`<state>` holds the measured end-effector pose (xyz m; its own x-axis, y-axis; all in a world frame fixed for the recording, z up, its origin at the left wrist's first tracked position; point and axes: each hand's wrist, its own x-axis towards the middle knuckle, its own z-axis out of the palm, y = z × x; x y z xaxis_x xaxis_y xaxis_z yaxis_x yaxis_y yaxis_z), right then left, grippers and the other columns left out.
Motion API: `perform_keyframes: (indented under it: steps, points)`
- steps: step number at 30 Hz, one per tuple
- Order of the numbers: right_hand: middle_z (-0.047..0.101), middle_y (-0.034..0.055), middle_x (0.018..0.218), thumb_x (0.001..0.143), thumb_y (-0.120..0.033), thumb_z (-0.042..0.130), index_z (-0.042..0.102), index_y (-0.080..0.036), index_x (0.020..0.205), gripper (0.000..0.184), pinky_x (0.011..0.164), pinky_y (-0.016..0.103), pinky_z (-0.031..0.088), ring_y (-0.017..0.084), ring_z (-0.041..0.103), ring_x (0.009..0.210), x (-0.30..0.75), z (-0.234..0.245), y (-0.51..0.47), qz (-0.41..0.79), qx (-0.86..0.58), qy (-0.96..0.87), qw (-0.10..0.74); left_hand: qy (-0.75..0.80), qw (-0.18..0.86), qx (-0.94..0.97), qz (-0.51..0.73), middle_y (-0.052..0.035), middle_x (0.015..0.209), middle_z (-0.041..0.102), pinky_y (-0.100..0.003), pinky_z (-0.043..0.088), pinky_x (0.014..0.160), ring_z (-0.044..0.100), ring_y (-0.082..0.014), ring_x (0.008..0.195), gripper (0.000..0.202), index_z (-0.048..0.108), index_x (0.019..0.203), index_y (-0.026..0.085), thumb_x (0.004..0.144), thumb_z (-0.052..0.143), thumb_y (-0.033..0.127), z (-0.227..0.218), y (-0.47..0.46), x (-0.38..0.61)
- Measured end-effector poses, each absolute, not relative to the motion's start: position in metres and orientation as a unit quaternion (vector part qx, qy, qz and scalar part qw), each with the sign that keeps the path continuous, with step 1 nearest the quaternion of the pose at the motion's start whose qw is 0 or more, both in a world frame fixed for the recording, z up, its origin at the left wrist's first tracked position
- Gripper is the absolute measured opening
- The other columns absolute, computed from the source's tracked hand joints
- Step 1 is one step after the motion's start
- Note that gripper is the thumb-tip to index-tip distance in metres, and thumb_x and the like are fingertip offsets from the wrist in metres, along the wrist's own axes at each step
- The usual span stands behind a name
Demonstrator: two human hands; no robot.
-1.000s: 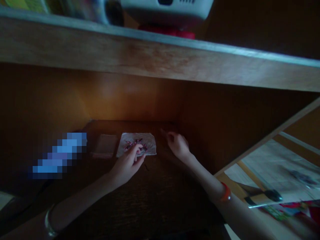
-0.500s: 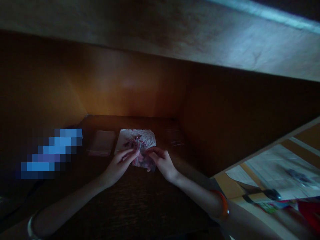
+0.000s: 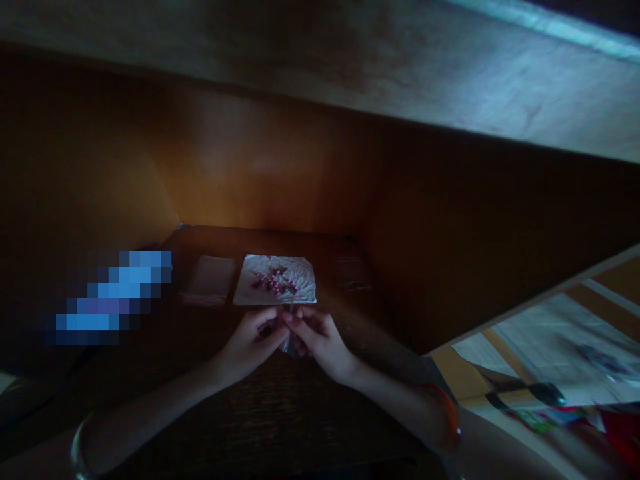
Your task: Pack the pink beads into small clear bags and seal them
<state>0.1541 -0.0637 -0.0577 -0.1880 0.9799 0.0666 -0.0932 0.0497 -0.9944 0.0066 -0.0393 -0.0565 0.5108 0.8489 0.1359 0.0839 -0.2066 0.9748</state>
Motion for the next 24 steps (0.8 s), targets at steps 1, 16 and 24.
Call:
perform_keyframes:
  steps: [1,16,24]
  points:
    - [0.041,-0.0075,0.047,0.079,-0.048,0.055,0.045,-0.019,0.061,0.036,0.039,0.019,0.031,0.005,0.035,0.038,0.154,-0.059,-0.063,0.572,-0.413,-0.521,0.481,0.331,0.532,0.694,0.355,-0.0023,0.071,0.062,-0.025,0.047,0.06,0.058,-0.0132,0.066,0.017,0.056,0.075,0.014,0.082,0.051,0.03,-0.056,-0.04,0.007]
    - [0.052,-0.0054,0.057,0.079,-0.046,0.054,0.049,-0.018,0.073,0.029,0.037,0.016,0.035,0.005,0.048,0.042,0.158,-0.063,-0.056,0.66,-0.362,-0.479,0.451,0.339,0.582,0.663,0.326,-0.0008,0.061,0.06,-0.027,0.049,0.062,0.06,-0.0134,0.059,0.027,0.049,0.069,0.018,0.089,0.037,0.034,-0.049,-0.039,0.01]
    - [0.05,-0.0064,0.05,0.076,-0.048,0.056,0.049,-0.017,0.071,0.032,0.036,0.017,0.035,0.005,0.043,0.038,0.16,-0.065,-0.054,0.616,-0.402,-0.495,0.463,0.32,0.529,0.72,0.316,-0.0016,0.071,0.06,-0.027,0.048,0.067,0.058,-0.0129,0.067,0.027,0.051,0.079,0.016,0.092,0.034,0.032,-0.059,-0.038,0.009]
